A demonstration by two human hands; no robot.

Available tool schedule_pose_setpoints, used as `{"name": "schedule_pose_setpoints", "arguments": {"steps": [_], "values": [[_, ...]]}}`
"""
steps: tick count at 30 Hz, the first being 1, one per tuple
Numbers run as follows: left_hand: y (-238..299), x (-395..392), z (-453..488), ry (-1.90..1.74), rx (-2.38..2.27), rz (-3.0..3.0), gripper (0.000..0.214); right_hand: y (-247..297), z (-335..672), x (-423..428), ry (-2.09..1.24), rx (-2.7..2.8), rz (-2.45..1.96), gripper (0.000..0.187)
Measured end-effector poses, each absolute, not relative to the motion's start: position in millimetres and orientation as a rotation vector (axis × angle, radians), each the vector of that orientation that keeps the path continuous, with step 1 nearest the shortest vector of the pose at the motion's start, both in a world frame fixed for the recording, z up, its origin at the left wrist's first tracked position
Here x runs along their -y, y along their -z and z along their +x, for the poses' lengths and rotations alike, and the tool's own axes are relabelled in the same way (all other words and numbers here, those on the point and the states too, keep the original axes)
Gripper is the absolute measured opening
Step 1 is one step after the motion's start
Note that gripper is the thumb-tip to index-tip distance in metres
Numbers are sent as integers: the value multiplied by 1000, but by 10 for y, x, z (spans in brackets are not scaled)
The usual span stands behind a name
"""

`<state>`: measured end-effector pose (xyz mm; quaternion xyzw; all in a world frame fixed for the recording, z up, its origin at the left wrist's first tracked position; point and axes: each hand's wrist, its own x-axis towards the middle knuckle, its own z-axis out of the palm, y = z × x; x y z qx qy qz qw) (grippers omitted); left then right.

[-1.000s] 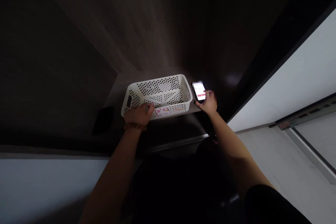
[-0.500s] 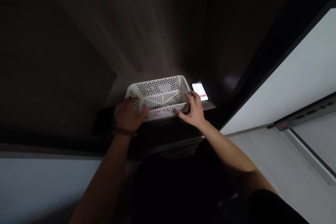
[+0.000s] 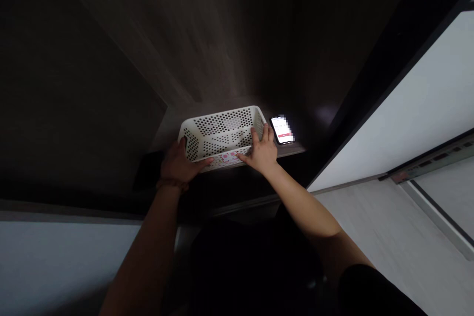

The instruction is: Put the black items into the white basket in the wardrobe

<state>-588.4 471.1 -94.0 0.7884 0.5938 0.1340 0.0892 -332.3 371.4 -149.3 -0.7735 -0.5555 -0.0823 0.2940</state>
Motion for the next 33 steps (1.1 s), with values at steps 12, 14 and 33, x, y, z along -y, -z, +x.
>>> {"name": "schedule_pose_setpoints", "arguments": {"steps": [12,14,33], "values": [[929,-4611,-5891,-437,-1794,2325,125,1576,-3327,-3693,283,1476,-1959,109],[943,-4594,-5905,-462,-1794,2319,126,1528,-3347,-3654,273,1485,-1967,111],[989,-4569,-5978,-514,-1774,2287,121,1577,-3357,-3685,385,1487,-1841,101]]}}
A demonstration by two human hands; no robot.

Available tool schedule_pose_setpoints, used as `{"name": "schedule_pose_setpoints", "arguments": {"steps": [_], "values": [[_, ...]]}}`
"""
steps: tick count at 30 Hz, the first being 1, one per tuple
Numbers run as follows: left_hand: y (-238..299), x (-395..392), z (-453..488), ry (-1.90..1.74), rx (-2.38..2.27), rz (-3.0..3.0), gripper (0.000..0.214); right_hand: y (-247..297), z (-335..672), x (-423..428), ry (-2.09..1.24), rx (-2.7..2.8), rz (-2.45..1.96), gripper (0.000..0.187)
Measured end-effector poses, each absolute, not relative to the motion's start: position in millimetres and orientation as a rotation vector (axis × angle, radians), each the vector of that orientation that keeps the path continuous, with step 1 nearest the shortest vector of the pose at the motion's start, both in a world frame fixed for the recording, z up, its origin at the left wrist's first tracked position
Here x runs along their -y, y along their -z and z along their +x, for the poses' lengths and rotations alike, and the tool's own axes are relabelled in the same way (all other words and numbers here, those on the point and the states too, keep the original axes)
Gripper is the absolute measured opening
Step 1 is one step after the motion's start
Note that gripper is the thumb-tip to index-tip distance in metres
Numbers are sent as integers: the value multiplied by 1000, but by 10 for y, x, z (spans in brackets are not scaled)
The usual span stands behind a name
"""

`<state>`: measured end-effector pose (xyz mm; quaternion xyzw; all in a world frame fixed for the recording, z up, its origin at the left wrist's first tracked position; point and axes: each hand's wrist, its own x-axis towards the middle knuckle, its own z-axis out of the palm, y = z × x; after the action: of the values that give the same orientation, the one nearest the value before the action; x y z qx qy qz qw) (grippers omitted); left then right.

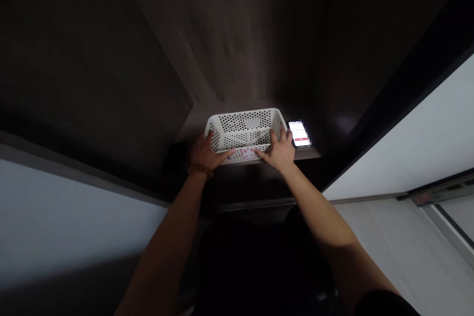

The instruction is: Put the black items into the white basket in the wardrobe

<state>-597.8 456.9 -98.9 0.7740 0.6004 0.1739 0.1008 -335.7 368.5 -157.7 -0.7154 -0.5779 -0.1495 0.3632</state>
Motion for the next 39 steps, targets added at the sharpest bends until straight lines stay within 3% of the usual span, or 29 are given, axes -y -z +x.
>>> {"name": "schedule_pose_setpoints", "arguments": {"steps": [5,11,14,19,22,25,30,35,39], "values": [[955,-4546,-5986,-497,-1786,2285,121,1477,-3310,-3407,328,1617,-1801,107],[936,-4508,-6034,-554,-1746,2318,121,1576,-3263,-2320,145,1734,-1674,80],[944,-4523,-6044,-585,-1735,2310,121,1604,-2995,-1816,298,1530,-1746,76],[898,-4551,-6033,-575,-1719,2274,121,1384,-2316,-1429,771,1212,-1797,94],[845,-4409,-6012,-670,-1812,2291,124,1277,-2021,-1448,762,1176,-1814,104],[864,-4039,-5983,-903,-1868,2350,111,1287,-1918,-1567,603,1117,-1837,100],[1263,-3160,-5957,-907,-1577,2514,90,1356,-1984,-1695,493,964,-1778,95],[1859,-2530,-5936,-654,-1270,2602,91,1337,-2070,-1659,532,1009,-1771,88],[2049,-2296,-5812,-674,-1112,2691,90,1329,-2140,-1626,525,1064,-1753,83]]}}
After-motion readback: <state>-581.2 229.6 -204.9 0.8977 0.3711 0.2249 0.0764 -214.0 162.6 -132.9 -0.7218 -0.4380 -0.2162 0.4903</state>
